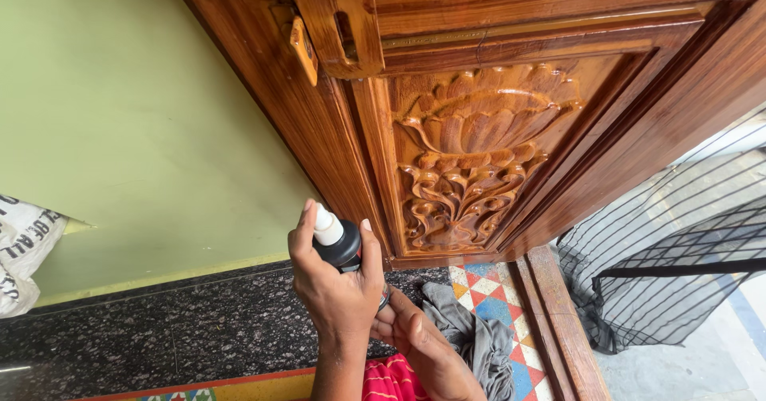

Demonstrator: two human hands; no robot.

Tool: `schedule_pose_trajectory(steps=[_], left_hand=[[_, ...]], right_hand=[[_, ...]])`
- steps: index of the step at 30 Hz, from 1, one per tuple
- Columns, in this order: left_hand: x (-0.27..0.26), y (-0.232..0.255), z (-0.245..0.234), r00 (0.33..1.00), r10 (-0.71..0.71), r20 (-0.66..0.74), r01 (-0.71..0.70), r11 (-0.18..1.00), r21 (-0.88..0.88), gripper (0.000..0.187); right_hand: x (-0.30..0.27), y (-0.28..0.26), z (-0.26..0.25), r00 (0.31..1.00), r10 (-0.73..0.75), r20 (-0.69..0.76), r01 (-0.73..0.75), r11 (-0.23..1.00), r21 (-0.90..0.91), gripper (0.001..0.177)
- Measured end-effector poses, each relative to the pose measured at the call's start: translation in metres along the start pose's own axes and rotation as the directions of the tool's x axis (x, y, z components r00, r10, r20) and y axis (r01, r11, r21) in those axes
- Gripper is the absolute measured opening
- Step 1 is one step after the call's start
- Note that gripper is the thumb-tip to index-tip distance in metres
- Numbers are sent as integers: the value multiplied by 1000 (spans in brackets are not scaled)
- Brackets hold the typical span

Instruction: The person sprays a liquid onto a wooden cabinet and wipes the surface with a cloth. They focus on the carved details and the lower section of the cabinet, moving the cloth across the wood to clean it.

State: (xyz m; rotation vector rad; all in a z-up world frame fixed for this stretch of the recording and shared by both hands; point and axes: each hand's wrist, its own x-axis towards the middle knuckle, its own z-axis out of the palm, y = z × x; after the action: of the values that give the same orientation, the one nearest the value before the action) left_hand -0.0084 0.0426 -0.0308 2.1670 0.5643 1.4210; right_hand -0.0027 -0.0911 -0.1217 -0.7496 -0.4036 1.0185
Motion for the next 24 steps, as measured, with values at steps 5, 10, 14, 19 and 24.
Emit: schedule_pose_trajectory(steps=[5, 10, 14, 19, 24], left_hand=[[0, -2, 2, 999, 31, 18, -32, 999, 42, 64], [-4, -3, 6, 999, 34, -11, -34, 999, 18, 61], [-4, -1, 11, 996, -36, 81, 32, 998, 51, 60], [-5, -9, 12, 999, 4, 38, -6, 1000, 26, 57], [-5, -9, 13, 998, -46, 48, 45, 999, 12, 59]], right_hand=[[1, -3, 5, 999, 33, -12, -33, 999, 14, 118], [0, 1, -3, 997, 43, -67, -43, 999, 7, 117], [0, 4, -7, 994, 59, -88, -58, 998, 24, 118], [3, 6, -8, 993, 99, -70, -97, 995, 35, 117], [3, 12, -15, 984, 113, -135, -107, 993, 57, 116]])
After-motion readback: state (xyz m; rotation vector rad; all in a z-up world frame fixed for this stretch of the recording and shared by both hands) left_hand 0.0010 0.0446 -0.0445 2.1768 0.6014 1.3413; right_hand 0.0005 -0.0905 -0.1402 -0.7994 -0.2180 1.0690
